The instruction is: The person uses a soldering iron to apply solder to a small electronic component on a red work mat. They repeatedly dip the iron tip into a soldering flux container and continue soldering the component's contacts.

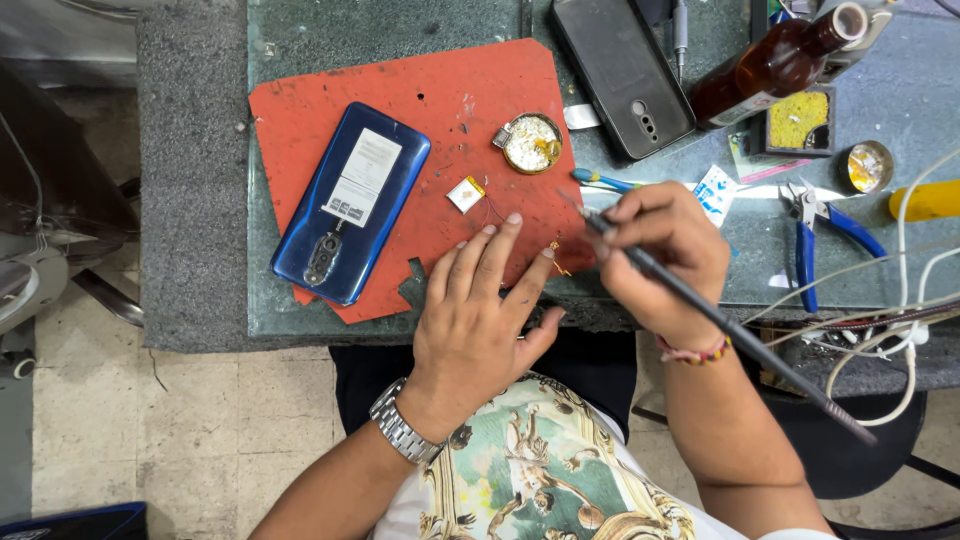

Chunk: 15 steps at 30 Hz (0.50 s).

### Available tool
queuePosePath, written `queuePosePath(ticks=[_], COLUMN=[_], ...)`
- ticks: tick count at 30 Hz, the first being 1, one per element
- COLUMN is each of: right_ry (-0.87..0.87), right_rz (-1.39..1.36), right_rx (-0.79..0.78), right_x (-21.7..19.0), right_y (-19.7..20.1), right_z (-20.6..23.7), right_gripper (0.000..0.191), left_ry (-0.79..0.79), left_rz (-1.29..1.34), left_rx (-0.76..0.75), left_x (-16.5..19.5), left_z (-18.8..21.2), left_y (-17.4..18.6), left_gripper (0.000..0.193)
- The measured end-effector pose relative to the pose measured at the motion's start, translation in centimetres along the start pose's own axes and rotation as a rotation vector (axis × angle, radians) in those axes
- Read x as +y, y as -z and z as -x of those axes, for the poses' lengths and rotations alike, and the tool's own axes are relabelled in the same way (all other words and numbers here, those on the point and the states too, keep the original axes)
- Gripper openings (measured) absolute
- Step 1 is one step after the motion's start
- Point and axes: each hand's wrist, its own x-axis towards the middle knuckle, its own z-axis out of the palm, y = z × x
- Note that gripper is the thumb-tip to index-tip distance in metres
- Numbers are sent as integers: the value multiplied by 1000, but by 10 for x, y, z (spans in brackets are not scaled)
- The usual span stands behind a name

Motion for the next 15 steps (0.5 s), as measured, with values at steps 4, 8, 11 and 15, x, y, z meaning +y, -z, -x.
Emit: queuePosePath(ticks=[4, 8, 11, 15], right_ry=[82, 61, 54, 94], right_rz=[186, 192, 178, 212], right_rx=[-116, -125, -146, -200], right_x=[5, 10, 13, 14], right_y=[12, 18, 19, 19], right_z=[4, 9, 8, 3], right_gripper=[19, 20, 19, 18], left_ry=[9, 21, 22, 22], left_rz=[11, 3, -7, -10], left_rx=[-9, -14, -18, -21], left_x=[-4, -6, -7, -9], left_z=[-5, -8, -11, -15], left_y=[-4, -8, -10, -11], left_gripper=[61, 60, 60, 60])
